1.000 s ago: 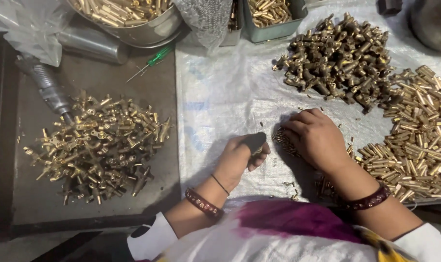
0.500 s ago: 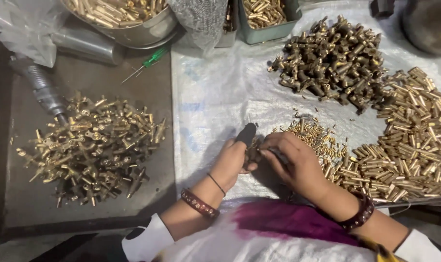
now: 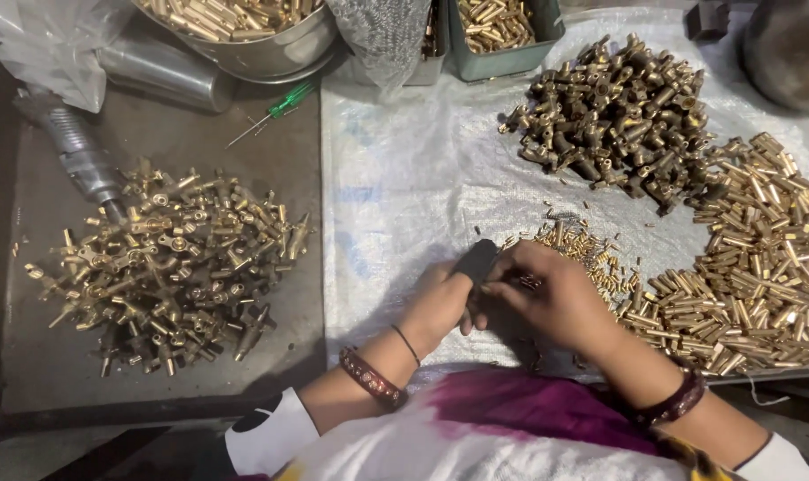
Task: Assembling small brass fittings by inserting metal pins into them.
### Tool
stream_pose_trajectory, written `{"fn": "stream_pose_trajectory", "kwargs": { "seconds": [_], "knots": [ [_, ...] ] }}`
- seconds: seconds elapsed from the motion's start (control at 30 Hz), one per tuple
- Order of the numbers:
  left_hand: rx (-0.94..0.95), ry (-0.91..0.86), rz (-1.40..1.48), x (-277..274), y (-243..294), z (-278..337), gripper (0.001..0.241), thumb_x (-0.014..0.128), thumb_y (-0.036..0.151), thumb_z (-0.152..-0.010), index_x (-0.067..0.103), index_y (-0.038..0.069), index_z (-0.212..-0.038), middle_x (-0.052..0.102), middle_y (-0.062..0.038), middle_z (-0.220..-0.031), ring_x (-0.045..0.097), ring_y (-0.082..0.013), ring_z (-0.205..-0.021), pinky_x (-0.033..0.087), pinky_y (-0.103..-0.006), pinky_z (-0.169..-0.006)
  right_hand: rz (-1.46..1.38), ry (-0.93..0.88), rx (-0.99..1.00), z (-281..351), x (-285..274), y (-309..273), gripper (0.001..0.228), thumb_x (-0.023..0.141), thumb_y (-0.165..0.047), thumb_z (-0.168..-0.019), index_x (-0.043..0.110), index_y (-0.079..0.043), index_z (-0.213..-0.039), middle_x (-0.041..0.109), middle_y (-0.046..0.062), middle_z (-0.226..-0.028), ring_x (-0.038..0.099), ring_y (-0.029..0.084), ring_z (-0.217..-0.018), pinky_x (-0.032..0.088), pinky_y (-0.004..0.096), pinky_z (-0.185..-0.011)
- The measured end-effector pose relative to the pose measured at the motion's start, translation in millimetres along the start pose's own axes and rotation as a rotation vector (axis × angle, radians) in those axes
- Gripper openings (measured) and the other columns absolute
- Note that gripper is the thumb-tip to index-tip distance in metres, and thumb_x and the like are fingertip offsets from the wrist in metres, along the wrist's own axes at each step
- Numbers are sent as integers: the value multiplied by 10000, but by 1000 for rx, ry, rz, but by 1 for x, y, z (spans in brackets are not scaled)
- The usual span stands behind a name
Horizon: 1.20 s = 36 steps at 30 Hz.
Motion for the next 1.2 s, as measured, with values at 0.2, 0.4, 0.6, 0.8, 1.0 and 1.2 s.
{"fn": "stream_pose_trajectory", "kwargs": {
  "seconds": [0.2,0.4,0.6,0.8,1.0,1.2],
  "knots": [
    [114,-125,-136,-3,-10,-12,426,598,319,-1060,708,-54,-884,626,-110,-727,654,-150,-575,434,-256,-449,428,527,75,-13,-105,100,198,823,-151,-965,729,-44,-1103,692,134,-1134,701,299,-978,580,385,-829],
    [231,-158,-34,1,18,-5,302,466,124,-952,755,60,-1011,776,-55,-852,682,-127,-684,522,-226,-587,753,379,208,-15,-72,125,262,813,-225,-960,741,-103,-1181,715,131,-1087,694,331,-794,551,425,-644],
    [200,-53,-161,13,33,8,399,600,-76,-806,641,149,-1133,730,25,-980,665,-88,-851,575,-245,-642,-396,246,384,15,-54,75,336,748,-262,-878,673,-122,-1175,790,81,-1005,778,221,-904,607,352,-779],
    [389,5,-439,-2,12,-5,372,629,-40,-837,742,28,-1184,777,-83,-986,688,-159,-876,556,-275,-733,267,-102,97,13,0,44,296,751,-231,-815,735,-109,-1085,749,136,-966,722,367,-821,577,423,-688],
    [523,229,-362,-17,55,18,348,620,-16,-762,669,26,-1103,753,-73,-1000,725,-155,-923,575,-279,-796,542,-310,-7,25,47,16,312,683,-190,-832,664,-81,-1123,687,108,-1054,706,324,-880,589,435,-697],
    [395,165,-571,-9,46,20,388,624,45,-754,705,26,-1133,713,-104,-1108,737,-290,-789,576,-344,-731,-514,126,39,14,-13,17,227,700,-1,-874,689,-48,-1096,721,116,-1067,696,308,-985,567,383,-891]
  ]
}}
Point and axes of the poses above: each hand's wrist, its own z-axis away from the middle knuckle, its own x-axis out of the palm, y = z × x, the point moved 9 cm from there along -z, towards the middle knuckle
